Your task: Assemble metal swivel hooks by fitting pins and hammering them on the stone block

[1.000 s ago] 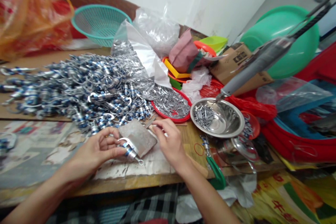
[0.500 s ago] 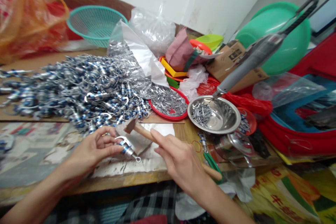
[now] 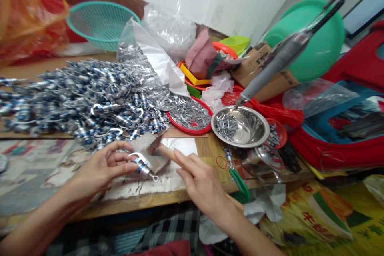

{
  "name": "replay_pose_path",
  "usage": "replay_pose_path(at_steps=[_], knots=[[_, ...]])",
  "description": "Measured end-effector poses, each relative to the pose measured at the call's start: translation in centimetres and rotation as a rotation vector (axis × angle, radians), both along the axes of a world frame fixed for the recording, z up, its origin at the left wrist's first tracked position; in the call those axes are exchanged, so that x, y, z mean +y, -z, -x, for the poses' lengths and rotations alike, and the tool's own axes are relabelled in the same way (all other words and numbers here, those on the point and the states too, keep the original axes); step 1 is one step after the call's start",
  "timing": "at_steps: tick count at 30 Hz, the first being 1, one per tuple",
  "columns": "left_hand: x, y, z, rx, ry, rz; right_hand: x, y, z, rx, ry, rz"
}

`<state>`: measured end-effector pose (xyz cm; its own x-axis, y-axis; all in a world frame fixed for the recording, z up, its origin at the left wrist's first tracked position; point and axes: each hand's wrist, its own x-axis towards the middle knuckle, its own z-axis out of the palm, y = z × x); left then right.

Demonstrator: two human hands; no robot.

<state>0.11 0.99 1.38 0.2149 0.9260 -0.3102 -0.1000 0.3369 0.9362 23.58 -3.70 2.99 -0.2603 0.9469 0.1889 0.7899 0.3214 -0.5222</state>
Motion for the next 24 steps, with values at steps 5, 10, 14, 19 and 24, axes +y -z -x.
replay_pose_path(at_steps=[5,10,14,19,24], knots=[[-0.2,-0.1,0.3,0.273,0.055,-0.174,2.5,2.2,-2.2,0.014,0.118,0.159],[-0.3,-0.1,0.4,0.403,0.002,-0.399,7.2,1.7,-2.5,-0.273,0.122,0.012],[-0.3,-0.2,0.2,0.47,0.004,-0.513,13.5,1.2,-2.5,-0.42,0.243,-0.024],[-0.5,0.2,0.0,0.514,-0.003,-0.605,17.9,2.0,-2.3,-0.519,0.229,0.073],[-0.7,0.6,0.1,0.428,0.017,-0.559,17.6,1.6,-3.3,-0.446,0.234,0.061]])
